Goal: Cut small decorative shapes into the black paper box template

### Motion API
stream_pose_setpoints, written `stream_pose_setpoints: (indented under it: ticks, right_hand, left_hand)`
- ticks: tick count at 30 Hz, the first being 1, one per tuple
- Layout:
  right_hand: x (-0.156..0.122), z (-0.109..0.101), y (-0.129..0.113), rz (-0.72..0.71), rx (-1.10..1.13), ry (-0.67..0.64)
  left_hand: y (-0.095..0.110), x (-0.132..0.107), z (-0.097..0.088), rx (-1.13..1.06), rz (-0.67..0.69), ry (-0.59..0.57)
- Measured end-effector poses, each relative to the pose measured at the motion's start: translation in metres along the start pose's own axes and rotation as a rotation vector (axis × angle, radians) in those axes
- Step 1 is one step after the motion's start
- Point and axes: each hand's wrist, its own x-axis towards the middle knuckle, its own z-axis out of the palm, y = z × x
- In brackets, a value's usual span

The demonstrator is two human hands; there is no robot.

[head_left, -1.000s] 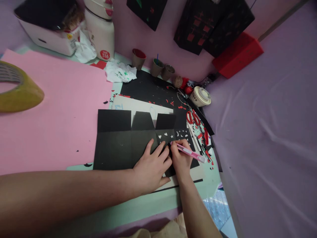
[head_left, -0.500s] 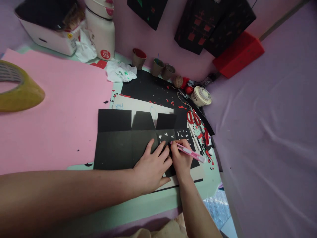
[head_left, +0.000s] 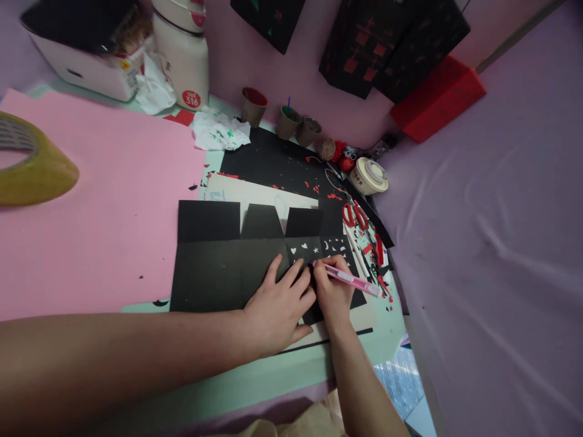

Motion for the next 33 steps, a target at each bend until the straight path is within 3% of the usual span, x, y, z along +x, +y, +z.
stream_pose_setpoints:
  ticks: [5, 9, 16, 33]
  right_hand:
    - [0.012, -0.016, 0.001, 0.007, 0.024, -0.059]
    - [0.041, -0.038, 0.008, 0.026, 0.129, -0.379]
    - [0.082, -0.043, 0.020, -0.170, 0.235, -0.649]
    - [0.093, -0.035, 0.021, -0.152, 0.119, -0.822]
  left_hand:
    - [0.000, 0.000, 0.001, 0.019, 0.002, 0.005]
    - [-0.001, 0.000, 0.004, 0.033, 0.007, 0.025]
    - [-0.002, -0.002, 0.006, 0.052, 0.010, 0.047]
    - [-0.002, 0.000, 0.006, 0.034, 0.001, 0.040]
